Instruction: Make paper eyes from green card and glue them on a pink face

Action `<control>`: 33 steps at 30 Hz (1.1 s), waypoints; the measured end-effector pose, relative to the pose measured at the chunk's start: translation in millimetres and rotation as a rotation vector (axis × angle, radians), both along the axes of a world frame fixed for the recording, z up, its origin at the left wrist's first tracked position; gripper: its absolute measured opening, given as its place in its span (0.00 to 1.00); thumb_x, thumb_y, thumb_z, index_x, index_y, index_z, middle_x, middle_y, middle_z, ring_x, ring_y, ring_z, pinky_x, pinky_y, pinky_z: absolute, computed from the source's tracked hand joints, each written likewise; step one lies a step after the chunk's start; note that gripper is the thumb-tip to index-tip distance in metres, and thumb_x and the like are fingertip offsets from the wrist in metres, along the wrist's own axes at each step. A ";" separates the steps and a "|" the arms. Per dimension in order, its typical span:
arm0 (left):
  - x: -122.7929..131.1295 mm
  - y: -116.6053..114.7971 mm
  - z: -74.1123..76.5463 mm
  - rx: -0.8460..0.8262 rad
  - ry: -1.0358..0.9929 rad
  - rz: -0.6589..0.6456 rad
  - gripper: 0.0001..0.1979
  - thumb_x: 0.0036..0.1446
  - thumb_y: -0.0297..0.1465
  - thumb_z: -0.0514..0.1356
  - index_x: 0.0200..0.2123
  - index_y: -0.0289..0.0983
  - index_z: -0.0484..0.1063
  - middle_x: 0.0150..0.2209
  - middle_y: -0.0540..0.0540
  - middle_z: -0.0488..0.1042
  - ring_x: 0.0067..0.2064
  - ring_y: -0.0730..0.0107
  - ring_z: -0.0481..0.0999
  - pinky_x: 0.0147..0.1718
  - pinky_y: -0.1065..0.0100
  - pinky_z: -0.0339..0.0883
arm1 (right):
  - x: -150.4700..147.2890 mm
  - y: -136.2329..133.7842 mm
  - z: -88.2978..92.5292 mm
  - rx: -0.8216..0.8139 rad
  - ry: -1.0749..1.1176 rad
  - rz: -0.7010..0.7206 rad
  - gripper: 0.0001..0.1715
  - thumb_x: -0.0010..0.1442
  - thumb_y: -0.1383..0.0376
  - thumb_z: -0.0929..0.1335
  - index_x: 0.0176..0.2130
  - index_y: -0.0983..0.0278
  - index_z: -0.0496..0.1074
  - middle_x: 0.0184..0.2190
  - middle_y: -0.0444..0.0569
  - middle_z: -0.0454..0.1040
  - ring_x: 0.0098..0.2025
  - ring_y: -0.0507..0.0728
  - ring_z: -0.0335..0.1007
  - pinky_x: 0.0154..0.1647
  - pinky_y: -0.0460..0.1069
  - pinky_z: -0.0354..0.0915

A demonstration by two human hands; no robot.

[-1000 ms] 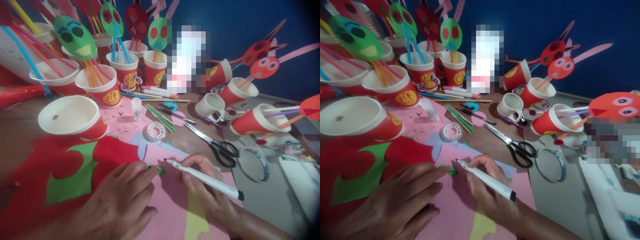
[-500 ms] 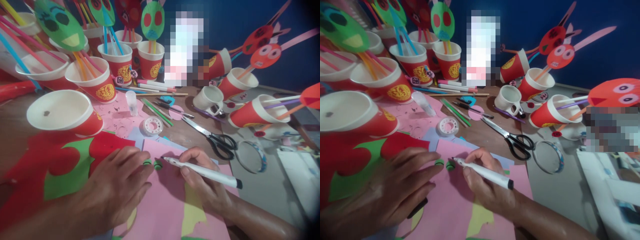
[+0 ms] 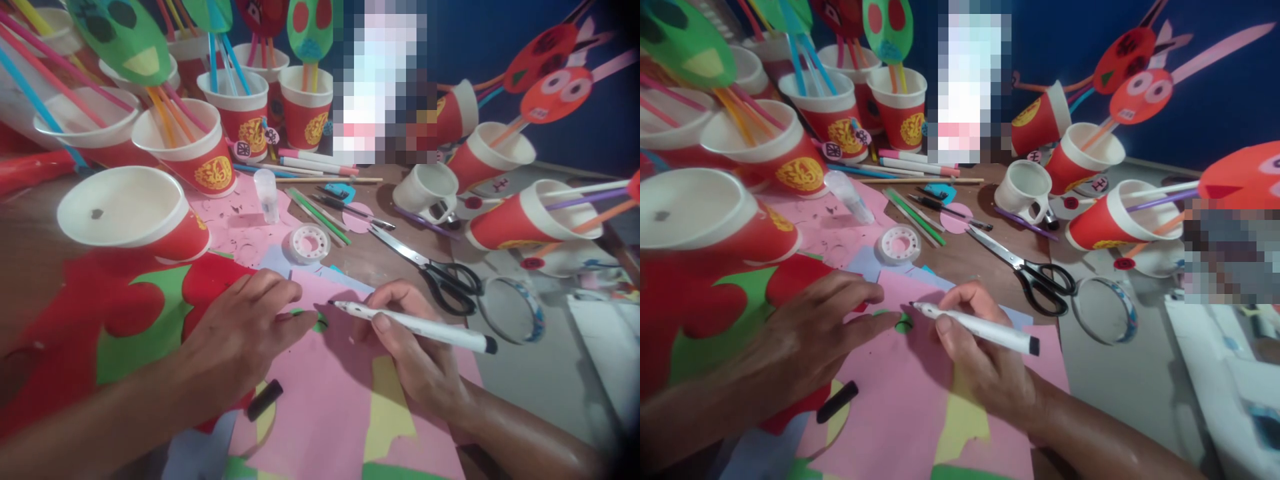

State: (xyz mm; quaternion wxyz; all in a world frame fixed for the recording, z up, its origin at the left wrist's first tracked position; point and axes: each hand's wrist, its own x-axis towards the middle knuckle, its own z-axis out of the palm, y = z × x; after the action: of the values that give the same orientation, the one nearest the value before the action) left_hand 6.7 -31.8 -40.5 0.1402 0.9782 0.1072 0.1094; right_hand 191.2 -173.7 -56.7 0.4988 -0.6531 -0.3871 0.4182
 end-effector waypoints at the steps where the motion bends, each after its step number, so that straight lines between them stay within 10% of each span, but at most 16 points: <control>1: 0.7 0.0 1.3 -0.009 0.010 -0.004 0.19 0.58 0.17 0.48 0.44 0.39 0.72 0.41 0.43 0.69 0.45 0.59 0.66 0.43 0.57 0.66 | -0.1 0.2 0.5 0.003 -0.003 0.003 0.06 0.66 0.57 0.64 0.39 0.56 0.64 0.26 0.40 0.73 0.28 0.52 0.69 0.27 0.44 0.63; 17: 0.9 0.7 -6.2 0.003 0.041 -0.004 0.20 0.53 0.15 0.53 0.43 0.41 0.73 0.42 0.44 0.69 0.44 0.58 0.67 0.37 0.61 0.66 | -8.1 2.0 11.8 0.144 -0.491 0.166 0.08 0.58 0.71 0.64 0.35 0.57 0.62 0.14 0.34 0.62 0.12 0.49 0.58 0.13 0.44 0.55; 33: 1.0 -0.3 -5.3 -0.018 0.067 0.012 0.18 0.56 0.16 0.51 0.43 0.40 0.73 0.43 0.44 0.69 0.45 0.59 0.66 0.35 0.63 0.64 | -8.3 2.6 9.1 0.081 -0.531 0.153 0.08 0.60 0.69 0.64 0.35 0.55 0.61 0.14 0.34 0.63 0.11 0.50 0.59 0.12 0.45 0.58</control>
State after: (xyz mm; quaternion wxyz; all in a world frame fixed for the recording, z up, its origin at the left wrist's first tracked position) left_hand 7.7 -32.1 -45.8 0.1446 0.9794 0.1186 0.0766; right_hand 183.0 -171.1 -47.6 0.3727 -0.6883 -0.5686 0.2531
